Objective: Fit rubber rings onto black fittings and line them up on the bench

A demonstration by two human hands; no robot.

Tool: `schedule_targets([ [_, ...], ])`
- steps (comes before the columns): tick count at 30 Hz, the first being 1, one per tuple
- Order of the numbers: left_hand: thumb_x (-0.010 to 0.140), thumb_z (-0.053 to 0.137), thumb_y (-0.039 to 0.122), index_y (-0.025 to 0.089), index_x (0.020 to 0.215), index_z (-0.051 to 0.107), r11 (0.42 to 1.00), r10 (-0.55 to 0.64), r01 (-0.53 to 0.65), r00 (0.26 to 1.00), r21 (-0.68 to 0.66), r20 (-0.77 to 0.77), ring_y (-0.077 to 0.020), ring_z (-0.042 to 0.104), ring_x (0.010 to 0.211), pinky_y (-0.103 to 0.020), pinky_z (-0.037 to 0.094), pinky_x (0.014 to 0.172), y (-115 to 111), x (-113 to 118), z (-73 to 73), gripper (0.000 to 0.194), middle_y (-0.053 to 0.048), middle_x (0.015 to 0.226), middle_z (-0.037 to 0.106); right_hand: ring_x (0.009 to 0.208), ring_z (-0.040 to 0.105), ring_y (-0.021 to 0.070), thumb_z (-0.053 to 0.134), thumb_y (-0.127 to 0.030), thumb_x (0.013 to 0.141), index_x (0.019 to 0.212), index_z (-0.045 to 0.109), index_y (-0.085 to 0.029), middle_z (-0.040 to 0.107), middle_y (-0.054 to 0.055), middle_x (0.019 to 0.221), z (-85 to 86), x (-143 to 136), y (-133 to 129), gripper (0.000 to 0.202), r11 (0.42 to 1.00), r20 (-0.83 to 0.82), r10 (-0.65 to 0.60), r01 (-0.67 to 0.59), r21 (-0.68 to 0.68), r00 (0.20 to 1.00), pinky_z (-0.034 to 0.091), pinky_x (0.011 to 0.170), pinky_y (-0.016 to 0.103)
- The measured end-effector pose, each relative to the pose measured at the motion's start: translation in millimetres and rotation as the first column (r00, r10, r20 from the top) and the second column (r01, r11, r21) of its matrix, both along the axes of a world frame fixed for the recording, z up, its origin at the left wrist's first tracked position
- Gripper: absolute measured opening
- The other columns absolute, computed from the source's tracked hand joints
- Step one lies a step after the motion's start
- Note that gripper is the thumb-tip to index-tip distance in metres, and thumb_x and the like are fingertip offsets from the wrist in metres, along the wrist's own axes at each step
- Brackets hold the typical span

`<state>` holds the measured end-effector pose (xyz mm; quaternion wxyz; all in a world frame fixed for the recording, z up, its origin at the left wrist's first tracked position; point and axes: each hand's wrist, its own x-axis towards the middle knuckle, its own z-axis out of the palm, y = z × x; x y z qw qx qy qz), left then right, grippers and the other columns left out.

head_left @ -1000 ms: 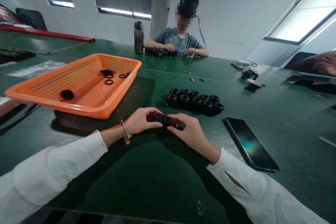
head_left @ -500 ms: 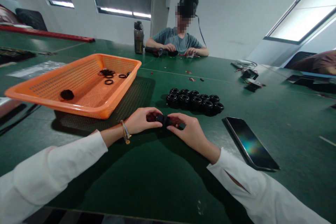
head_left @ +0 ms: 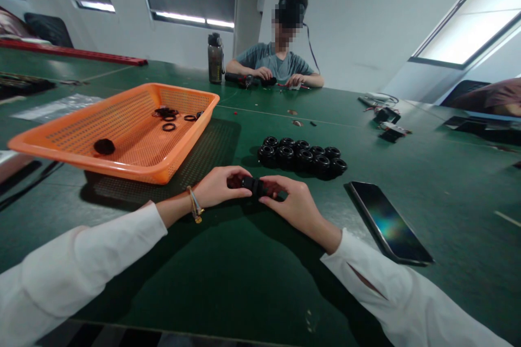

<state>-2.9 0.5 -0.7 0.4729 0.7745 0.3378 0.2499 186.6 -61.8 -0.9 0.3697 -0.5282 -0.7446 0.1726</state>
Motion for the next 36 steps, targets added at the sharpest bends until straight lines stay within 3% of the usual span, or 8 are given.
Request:
schedule_targets([
  [27,0.065,0.067,0.029,0.012,0.093,0.059,1.000,-0.003,0.003,1.000,0.012,0.000,-0.0154,0.060,0.074,-0.026,0.047,0.069,0.8,-0.6,-0.3,0.033,-0.003,0.081,0.063,0.063,0.062,0.0146,0.066,-0.012,0.069,0.094,0.066,-0.017,0.071,0.004,0.081,-0.2,-2.0,1.1,0.025,0.999,0.010,0.002,-0.002,-0.033,1.000,0.051,0.059,0.027],
  [32,0.065,0.067,0.029,0.012,0.093,0.059,1.000,-0.002,0.002,1.000,0.017,-0.001,-0.0155,0.060,0.074,-0.026,0.048,0.069,0.7,-0.7,0.0,0.033,-0.003,0.082,0.064,0.059,0.060,0.0134,0.068,-0.011,0.065,0.103,0.059,-0.017,0.067,0.000,0.072,-2.6,-2.2,1.3,0.039,0.999,-0.050,0.006,-0.009,-0.047,0.999,0.050,0.058,0.026],
  [36,0.065,0.068,0.028,0.013,0.092,0.059,1.000,-0.001,0.001,1.000,0.002,0.007,-0.0149,0.060,0.073,-0.025,0.048,0.068,0.6,-0.4,0.3,0.032,-0.002,0.080,0.064,0.063,0.062,0.0136,0.066,-0.008,0.064,0.094,0.058,-0.019,0.066,-0.001,0.072,-3.9,-2.1,1.9,0.033,0.998,-0.084,0.031,-0.035,-0.047,0.996,0.050,0.060,0.025],
])
